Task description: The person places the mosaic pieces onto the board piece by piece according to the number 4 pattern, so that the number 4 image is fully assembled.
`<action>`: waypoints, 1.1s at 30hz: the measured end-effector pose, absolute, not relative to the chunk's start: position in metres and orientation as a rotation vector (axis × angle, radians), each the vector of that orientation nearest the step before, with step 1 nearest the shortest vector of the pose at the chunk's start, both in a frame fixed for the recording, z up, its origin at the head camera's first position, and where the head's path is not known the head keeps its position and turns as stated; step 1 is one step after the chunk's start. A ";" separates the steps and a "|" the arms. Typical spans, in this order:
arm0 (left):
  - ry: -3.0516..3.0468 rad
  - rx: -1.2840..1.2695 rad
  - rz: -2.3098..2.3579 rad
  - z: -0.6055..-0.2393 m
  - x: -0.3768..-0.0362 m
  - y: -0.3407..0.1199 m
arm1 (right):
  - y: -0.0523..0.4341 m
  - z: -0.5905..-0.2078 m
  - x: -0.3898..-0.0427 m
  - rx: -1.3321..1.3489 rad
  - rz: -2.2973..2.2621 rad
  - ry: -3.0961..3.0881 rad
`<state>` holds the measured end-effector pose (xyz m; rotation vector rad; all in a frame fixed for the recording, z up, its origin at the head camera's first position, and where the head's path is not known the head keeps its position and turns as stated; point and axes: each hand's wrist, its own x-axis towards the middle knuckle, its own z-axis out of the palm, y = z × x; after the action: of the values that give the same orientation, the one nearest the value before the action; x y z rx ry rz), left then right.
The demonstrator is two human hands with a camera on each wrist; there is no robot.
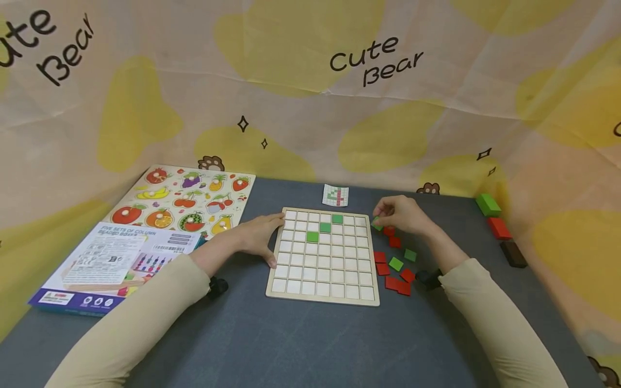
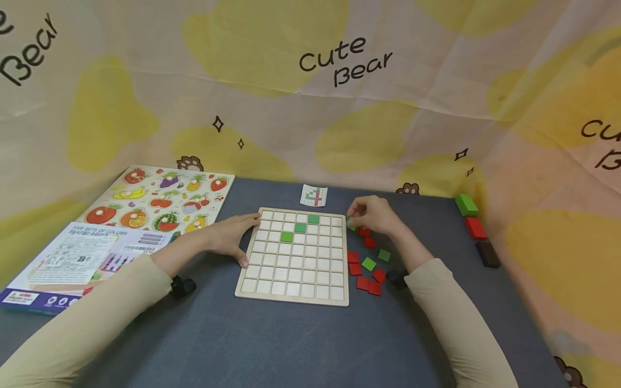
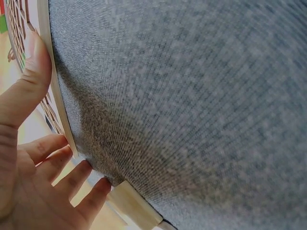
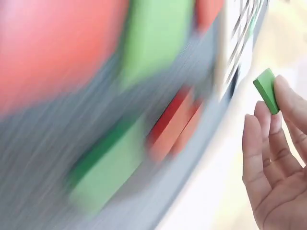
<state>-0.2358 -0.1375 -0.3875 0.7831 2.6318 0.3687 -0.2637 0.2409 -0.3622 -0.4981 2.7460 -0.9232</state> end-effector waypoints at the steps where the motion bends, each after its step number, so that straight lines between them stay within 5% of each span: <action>1: 2.632 0.785 0.371 -0.388 -0.236 -0.137 | 0.229 -0.361 -0.263 -0.531 -0.928 2.735; 15: 2.624 0.769 0.361 -0.389 -0.238 -0.135 | 0.094 -0.369 -0.246 -0.894 -0.815 2.636; 33: 2.622 0.770 0.370 -0.389 -0.238 -0.137 | 0.082 -0.378 -0.238 -0.940 -0.621 2.645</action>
<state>-0.2380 -0.1368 -0.3893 0.7700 2.6218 0.3705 -0.2377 0.0822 -0.3780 -0.9399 2.6450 -0.6210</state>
